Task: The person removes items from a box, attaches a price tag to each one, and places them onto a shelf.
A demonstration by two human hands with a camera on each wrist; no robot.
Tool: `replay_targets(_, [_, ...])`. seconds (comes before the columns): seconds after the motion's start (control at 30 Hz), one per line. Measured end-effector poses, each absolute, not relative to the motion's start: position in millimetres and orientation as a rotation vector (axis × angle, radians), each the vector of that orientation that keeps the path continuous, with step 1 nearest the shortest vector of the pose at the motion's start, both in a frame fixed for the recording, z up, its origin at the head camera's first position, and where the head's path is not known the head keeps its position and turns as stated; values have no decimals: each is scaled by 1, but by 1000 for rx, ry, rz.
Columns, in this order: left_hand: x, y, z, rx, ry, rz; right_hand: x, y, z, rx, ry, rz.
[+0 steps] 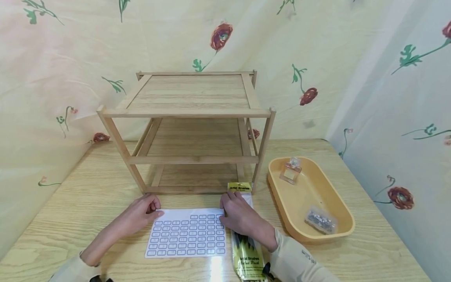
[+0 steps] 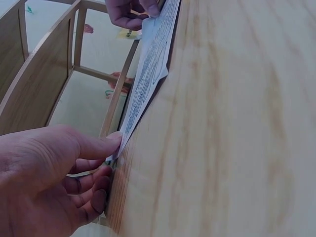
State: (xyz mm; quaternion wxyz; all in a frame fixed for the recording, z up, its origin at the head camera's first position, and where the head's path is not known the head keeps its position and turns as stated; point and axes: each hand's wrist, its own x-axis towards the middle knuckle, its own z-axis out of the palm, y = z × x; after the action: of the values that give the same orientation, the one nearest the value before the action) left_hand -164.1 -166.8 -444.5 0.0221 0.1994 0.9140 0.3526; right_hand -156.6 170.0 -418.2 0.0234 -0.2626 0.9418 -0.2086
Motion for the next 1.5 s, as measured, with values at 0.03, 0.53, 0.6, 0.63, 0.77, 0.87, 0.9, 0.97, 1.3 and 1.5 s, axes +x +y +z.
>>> replay_targets(0.03, [-164, -167, -445, 622, 2830, 1094, -156, 170, -418, -822, 2918, -648])
replay_targets(0.53, [-163, -166, -444, 653, 2836, 1118, -159, 170, -421, -882, 2911, -845])
replay_targets(0.6, [-164, -165, -443, 642, 2839, 1125, -159, 171, -420, -847, 2870, -918])
replay_targets(0.63, [-164, -165, -443, 636, 2840, 1126, -159, 171, -420, -830, 2849, -952])
replay_targets(0.77, [-164, -164, -442, 614, 2837, 1136, -158, 173, -420, -794, 2773, -1104])
replay_targets(0.87, [-164, -164, -441, 603, 2821, 1157, -157, 173, -419, -794, 2718, -1225])
replay_targets(0.9, [-164, -164, -441, 602, 2816, 1165, -157, 174, -418, -791, 2701, -1259])
replay_targets(0.97, [-163, -165, -440, 613, 2806, 1177, -157, 175, -418, -777, 2657, -1326])
replay_targets(1.3, [-163, -168, -435, 685, 2700, 1305, -156, 179, -418, -671, 2532, -1513])
replay_targets(1.5, [-164, -169, -436, 737, 2691, 1365, -154, 183, -418, -691, 2485, -1597])
